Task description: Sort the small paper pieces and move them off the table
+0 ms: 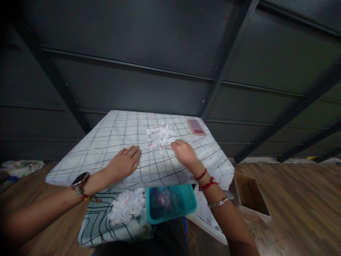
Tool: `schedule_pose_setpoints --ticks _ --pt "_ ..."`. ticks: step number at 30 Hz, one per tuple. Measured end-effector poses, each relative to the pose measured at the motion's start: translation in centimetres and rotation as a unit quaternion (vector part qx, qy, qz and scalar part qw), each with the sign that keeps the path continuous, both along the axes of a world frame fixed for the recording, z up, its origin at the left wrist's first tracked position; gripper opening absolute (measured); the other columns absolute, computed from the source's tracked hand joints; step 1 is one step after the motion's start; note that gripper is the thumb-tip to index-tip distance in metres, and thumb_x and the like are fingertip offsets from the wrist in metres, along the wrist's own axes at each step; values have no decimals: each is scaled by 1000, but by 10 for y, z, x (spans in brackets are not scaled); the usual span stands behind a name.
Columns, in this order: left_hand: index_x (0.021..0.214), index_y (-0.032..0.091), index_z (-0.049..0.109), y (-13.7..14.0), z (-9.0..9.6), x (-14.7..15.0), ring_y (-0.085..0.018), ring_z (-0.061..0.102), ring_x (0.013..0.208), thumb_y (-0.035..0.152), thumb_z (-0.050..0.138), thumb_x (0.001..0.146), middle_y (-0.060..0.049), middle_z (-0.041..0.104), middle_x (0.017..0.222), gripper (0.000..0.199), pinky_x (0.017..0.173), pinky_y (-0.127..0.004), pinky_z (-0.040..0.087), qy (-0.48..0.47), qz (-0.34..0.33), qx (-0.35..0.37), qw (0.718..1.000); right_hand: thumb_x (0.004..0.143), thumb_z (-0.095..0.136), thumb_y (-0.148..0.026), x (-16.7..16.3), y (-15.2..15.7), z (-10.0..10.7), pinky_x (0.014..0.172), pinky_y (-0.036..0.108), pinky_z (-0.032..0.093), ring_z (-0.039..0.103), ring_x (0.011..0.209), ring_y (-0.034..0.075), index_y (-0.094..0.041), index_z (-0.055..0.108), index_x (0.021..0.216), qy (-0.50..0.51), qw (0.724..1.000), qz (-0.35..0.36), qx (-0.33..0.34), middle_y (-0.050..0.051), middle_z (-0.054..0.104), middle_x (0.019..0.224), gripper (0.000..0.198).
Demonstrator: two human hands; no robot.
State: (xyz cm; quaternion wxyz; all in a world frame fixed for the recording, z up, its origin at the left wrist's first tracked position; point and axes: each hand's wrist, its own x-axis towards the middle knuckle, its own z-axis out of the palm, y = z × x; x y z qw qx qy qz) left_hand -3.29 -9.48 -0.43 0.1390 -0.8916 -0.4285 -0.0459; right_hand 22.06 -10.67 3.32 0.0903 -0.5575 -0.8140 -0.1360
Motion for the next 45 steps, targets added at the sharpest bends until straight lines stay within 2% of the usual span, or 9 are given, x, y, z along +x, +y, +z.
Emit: schedule_pose_setpoints --ticks 3,5,10,18,27,32,36,42,45 --pt "120 5 50 -7 12 14 -32 38 122 14 41 84 -18 45 130 38 97 -47 33 29 -2 3 1000 89 38 -16 5 9 -8 75 25 37 51 86 16 -15 61 89 -34 999 23 -18 6 60 84 23" --pt "125 6 45 -11 14 25 -28 39 122 17 40 86 -16 45 131 40 97 -43 34 1 -36 0 999 88 39 -16 4 3 -11 74 26 37 51 84 16 -15 61 87 -46 998 37 -24 7 60 83 23" --pt "127 6 40 -11 1 39 -25 37 124 34 38 90 -18 41 134 47 99 -39 35 -78 -108 -49 990 88 39 -16 6 -9 -7 76 26 36 50 84 16 -14 61 88 -18 999 38 4 6 60 81 23" --pt "127 7 38 -7 -17 35 -25 35 126 33 32 90 -17 37 136 45 102 -42 30 -127 -101 -76 984 86 40 -12 16 -12 -7 71 26 35 49 79 15 -14 61 81 -55 997 50 -10 6 59 79 21" --pt "128 5 39 -8 -16 37 -26 33 126 31 32 91 -18 35 137 46 102 -43 30 -106 -97 -67 987 84 42 -10 11 -12 -6 71 26 34 49 80 15 -14 59 83 -62 997 50 -2 5 59 82 18" --pt "127 8 40 -8 -16 36 -25 33 127 31 33 90 -16 31 140 44 102 -43 32 -118 -99 -63 986 85 41 -11 24 -30 -9 68 26 34 48 75 15 -14 59 76 -36 999 27 20 5 57 74 20" --pt "128 8 39 -9 -16 37 -25 31 128 31 34 89 -15 29 141 45 102 -43 31 -116 -92 -67 987 83 41 -9 18 -37 -8 66 26 34 47 74 15 -14 59 77 -27 998 57 24 5 57 75 20" --pt "130 10 37 -9 -16 37 -23 30 129 29 33 89 -13 32 140 46 103 -43 29 -116 -94 -77 986 81 40 -7 21 -36 -9 64 26 33 46 71 14 -13 59 73 -28 999 18 30 6 57 72 21" --pt "130 9 37 -9 -15 37 -23 30 129 29 33 89 -13 33 140 46 103 -42 29 -111 -92 -77 986 83 40 -9 22 -36 -10 65 25 33 47 72 14 -14 59 75 -25 999 27 29 5 57 73 21"
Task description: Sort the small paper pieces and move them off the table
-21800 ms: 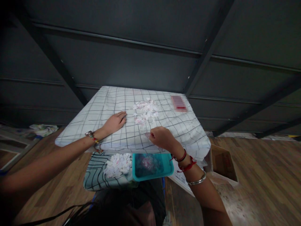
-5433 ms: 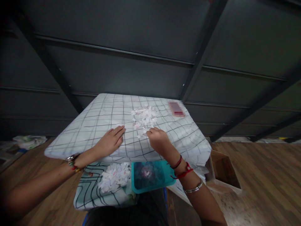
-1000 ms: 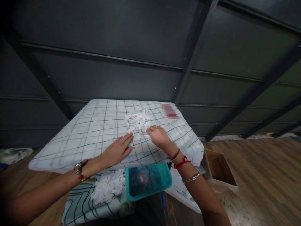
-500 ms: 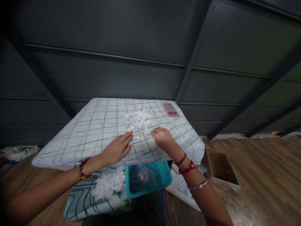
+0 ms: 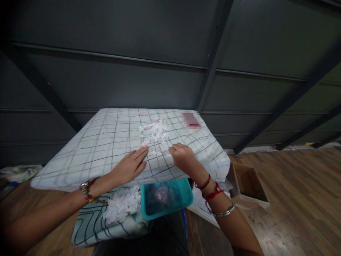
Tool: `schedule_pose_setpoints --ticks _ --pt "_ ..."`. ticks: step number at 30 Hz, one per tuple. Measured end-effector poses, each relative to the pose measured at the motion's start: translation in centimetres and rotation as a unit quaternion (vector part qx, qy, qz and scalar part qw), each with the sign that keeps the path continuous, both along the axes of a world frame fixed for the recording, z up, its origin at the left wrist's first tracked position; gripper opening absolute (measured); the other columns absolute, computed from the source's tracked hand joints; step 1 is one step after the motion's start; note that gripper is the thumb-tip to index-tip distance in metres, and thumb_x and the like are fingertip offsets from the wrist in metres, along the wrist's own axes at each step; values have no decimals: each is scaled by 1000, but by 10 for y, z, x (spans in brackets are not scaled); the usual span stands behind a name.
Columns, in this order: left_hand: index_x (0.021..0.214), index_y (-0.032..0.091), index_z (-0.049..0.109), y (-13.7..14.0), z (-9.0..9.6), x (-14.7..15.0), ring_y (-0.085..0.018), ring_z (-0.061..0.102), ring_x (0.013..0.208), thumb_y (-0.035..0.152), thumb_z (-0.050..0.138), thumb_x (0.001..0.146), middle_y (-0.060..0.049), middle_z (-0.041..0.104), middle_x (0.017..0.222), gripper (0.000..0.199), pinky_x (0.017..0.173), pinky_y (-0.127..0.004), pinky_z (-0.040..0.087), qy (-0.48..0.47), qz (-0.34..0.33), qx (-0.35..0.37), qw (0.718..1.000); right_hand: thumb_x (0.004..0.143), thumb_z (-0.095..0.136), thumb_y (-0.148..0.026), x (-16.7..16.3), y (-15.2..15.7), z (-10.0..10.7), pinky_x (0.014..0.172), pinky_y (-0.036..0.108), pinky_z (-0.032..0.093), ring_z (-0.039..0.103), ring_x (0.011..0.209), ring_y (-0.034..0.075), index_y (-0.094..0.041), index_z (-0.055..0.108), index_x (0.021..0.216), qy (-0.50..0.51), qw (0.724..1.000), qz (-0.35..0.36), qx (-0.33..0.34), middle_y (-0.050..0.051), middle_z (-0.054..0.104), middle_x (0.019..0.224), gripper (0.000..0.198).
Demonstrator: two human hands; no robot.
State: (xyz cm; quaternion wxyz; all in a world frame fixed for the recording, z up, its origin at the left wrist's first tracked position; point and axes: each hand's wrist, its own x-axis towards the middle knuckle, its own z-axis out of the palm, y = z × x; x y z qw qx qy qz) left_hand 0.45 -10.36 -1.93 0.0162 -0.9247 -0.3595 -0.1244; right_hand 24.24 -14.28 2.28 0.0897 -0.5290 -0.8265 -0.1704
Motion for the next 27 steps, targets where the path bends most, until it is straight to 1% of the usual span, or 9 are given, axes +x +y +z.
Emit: schedule_pose_setpoints --ticks 2,4,9,14,16,20,22,24,27 --pt "130 8 37 0 1 0 -23 30 128 30 33 89 -13 33 140 46 103 -42 29 2 2 -2 1000 84 40 -10 0 1 0 65 25 33 47 72 14 -14 59 75 -4 1000 -1 -4 5 57 74 21" --pt "130 8 37 -1 2 0 -23 30 128 29 32 89 -14 33 140 46 103 -42 29 2 1 -4 1000 86 40 -13 3 2 1 65 25 33 48 73 15 -14 59 75 -4 1000 -20 -3 6 58 74 21" --pt "130 9 38 0 2 0 -22 31 128 29 31 89 -13 34 139 45 103 -41 29 0 -6 -2 1000 87 39 -14 21 5 5 67 24 35 50 79 16 -13 61 85 22 997 -68 16 8 59 78 22" --pt "130 11 38 0 0 0 -23 32 128 29 32 89 -12 36 138 45 103 -42 29 -13 -6 -3 1000 89 41 -20 25 6 4 67 24 36 51 78 16 -14 61 81 -3 998 -58 -13 7 59 76 22" --pt "130 10 38 0 0 0 -23 32 128 30 31 89 -13 35 139 46 103 -42 29 -10 -6 -3 1000 88 42 -18 24 1 5 67 25 36 51 76 16 -14 60 78 -13 998 -55 -25 6 59 75 21" --pt "130 5 38 0 1 0 -24 31 128 29 31 90 -15 34 139 47 104 -41 28 4 -5 -2 1000 83 43 -8 21 -17 7 66 25 35 50 74 15 -15 59 76 -32 997 -62 -42 6 59 77 18" --pt "130 5 38 0 1 0 -23 31 128 29 31 90 -15 34 139 47 104 -41 28 5 -4 -1 1000 82 43 -7 19 -23 8 65 26 34 50 73 15 -15 59 76 -39 996 -65 -47 5 59 75 18" --pt "130 6 37 0 2 0 -23 31 128 29 31 90 -14 34 139 47 103 -41 28 1 -3 -2 1000 83 43 -10 16 -23 10 65 26 34 50 74 15 -15 59 78 -30 997 -69 -35 5 58 75 17" --pt "130 6 38 -1 3 1 -24 32 128 29 31 90 -15 34 139 47 103 -42 29 2 -4 -5 1000 84 43 -11 13 -12 10 66 26 33 49 77 16 -14 59 79 -21 997 -78 -1 6 58 77 17"
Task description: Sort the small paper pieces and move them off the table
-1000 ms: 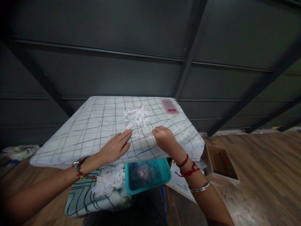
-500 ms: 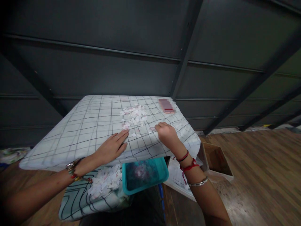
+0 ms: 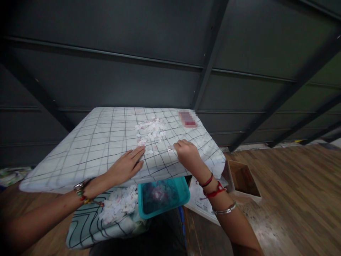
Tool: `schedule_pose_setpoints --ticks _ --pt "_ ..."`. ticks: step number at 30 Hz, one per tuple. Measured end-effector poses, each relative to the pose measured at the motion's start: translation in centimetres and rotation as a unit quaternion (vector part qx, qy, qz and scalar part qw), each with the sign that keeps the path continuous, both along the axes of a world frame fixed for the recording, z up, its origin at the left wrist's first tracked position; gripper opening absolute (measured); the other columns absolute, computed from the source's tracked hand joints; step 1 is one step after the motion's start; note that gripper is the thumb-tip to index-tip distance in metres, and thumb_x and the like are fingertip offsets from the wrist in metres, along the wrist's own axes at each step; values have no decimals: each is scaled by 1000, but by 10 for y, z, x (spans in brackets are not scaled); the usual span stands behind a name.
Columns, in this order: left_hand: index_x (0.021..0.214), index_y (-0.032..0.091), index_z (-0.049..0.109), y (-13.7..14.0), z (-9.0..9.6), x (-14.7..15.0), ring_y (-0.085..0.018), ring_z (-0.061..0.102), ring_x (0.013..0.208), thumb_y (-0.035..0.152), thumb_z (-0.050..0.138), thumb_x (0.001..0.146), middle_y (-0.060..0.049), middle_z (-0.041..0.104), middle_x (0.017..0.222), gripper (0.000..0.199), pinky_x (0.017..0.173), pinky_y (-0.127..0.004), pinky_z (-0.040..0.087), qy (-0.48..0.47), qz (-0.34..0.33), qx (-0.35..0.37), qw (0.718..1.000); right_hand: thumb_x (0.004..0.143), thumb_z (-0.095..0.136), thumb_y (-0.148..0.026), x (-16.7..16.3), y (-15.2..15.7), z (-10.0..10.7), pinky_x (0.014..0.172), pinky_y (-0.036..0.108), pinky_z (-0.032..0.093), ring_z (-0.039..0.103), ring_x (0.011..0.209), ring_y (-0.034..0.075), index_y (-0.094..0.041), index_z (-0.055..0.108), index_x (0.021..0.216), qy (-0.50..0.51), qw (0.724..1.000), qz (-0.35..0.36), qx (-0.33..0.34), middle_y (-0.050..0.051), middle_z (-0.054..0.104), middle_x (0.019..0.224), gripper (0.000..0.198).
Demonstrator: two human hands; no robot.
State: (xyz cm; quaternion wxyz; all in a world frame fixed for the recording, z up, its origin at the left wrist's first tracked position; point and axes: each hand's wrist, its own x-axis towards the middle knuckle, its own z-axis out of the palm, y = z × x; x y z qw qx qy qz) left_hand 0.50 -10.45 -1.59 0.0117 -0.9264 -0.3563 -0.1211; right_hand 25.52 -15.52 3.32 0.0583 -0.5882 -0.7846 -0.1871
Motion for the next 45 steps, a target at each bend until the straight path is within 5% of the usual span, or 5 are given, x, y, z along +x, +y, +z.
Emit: schedule_pose_setpoints --ticks 11,24,35,45 --pt "129 6 38 2 -3 0 -24 32 128 29 33 89 -14 35 139 47 104 -41 28 -8 1 3 1000 80 40 -4 -13 -23 9 59 27 28 45 67 14 -16 59 77 -46 996 37 -60 4 56 73 23" --pt "129 5 39 1 -2 0 -24 33 127 29 32 89 -14 35 138 47 104 -41 29 -7 2 1 1000 80 40 -5 -18 -14 4 61 28 28 48 75 18 -15 58 78 -46 996 -64 -37 6 57 76 20" --pt "129 7 39 3 -5 -1 -24 31 128 30 32 89 -13 35 139 46 104 -42 28 -13 -2 0 1000 78 41 -1 -32 -41 -2 60 28 30 47 73 17 -15 60 77 -44 997 58 -1 6 58 76 23" --pt "129 9 38 10 1 -11 -18 28 130 31 27 91 -10 33 140 46 106 -35 27 -82 -21 -78 993 79 43 -3 -50 -40 -11 60 28 35 49 72 17 -14 60 77 -5 1000 -2 -15 6 58 75 20"
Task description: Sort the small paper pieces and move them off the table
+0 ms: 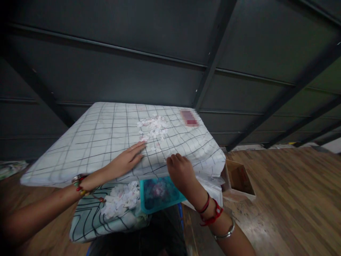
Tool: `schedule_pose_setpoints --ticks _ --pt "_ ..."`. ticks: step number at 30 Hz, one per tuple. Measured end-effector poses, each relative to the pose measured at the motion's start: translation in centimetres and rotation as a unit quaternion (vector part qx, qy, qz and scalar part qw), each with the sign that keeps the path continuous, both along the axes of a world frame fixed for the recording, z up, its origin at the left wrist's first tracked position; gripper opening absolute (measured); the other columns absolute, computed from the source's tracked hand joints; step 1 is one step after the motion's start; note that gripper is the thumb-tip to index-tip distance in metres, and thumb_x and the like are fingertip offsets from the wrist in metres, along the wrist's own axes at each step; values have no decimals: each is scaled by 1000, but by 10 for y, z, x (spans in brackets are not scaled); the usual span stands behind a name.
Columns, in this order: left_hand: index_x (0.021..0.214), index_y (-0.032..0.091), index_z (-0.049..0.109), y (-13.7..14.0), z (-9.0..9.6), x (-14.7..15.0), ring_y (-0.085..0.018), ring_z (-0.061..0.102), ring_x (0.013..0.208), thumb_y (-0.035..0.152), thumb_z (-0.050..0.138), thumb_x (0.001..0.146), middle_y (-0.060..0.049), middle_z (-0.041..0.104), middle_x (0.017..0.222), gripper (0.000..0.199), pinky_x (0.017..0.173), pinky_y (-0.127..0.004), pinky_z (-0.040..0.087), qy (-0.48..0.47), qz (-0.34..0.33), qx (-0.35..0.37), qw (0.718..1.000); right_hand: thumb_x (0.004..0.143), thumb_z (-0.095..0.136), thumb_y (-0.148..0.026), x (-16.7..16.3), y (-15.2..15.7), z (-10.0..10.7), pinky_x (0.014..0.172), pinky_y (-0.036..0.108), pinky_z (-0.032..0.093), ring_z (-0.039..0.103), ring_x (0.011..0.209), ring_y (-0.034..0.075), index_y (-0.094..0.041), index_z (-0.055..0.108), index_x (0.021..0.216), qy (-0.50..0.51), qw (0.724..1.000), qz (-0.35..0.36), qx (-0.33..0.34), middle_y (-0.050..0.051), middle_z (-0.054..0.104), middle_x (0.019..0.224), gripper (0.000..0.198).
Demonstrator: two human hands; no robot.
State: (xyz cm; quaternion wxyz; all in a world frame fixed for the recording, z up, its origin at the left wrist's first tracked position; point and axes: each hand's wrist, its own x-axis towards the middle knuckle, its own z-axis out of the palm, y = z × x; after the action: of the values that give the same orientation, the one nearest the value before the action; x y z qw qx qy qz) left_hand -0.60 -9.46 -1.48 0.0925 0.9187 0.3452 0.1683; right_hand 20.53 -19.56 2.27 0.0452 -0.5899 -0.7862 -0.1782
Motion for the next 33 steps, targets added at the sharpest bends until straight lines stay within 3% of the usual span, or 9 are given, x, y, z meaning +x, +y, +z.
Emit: schedule_pose_setpoints --ticks 7,14,23,28,33 --pt "132 3 32 3 -5 -13 -23 29 129 31 33 89 -15 33 139 51 106 -37 27 16 19 40 999 83 41 -8 -49 17 1 62 26 37 51 76 17 -16 56 82 29 999 4 -21 6 57 79 18" --pt "131 3 32 13 -4 -19 -25 30 128 31 31 90 -18 34 138 50 104 -39 30 19 39 62 997 90 36 -18 -22 36 11 61 24 36 53 77 15 -16 58 86 44 994 -90 -33 6 59 82 22" --pt "132 5 32 8 -9 -16 -25 29 129 31 32 89 -17 34 138 50 103 -42 29 21 40 53 998 91 34 -20 -31 34 11 60 23 36 55 73 14 -17 57 81 23 998 -39 -52 4 60 78 25" --pt "132 4 32 6 -8 -15 -25 30 129 31 32 90 -16 33 139 50 104 -42 29 51 54 59 995 88 36 -15 -30 35 17 61 23 36 54 75 15 -16 57 79 4 998 -53 -32 6 59 77 23" --pt "132 4 31 5 -7 -15 -25 30 128 30 32 89 -17 33 139 50 103 -42 29 35 54 50 997 85 38 -10 -35 32 16 57 23 36 53 70 14 -16 57 80 -13 997 -18 -71 5 59 78 21"
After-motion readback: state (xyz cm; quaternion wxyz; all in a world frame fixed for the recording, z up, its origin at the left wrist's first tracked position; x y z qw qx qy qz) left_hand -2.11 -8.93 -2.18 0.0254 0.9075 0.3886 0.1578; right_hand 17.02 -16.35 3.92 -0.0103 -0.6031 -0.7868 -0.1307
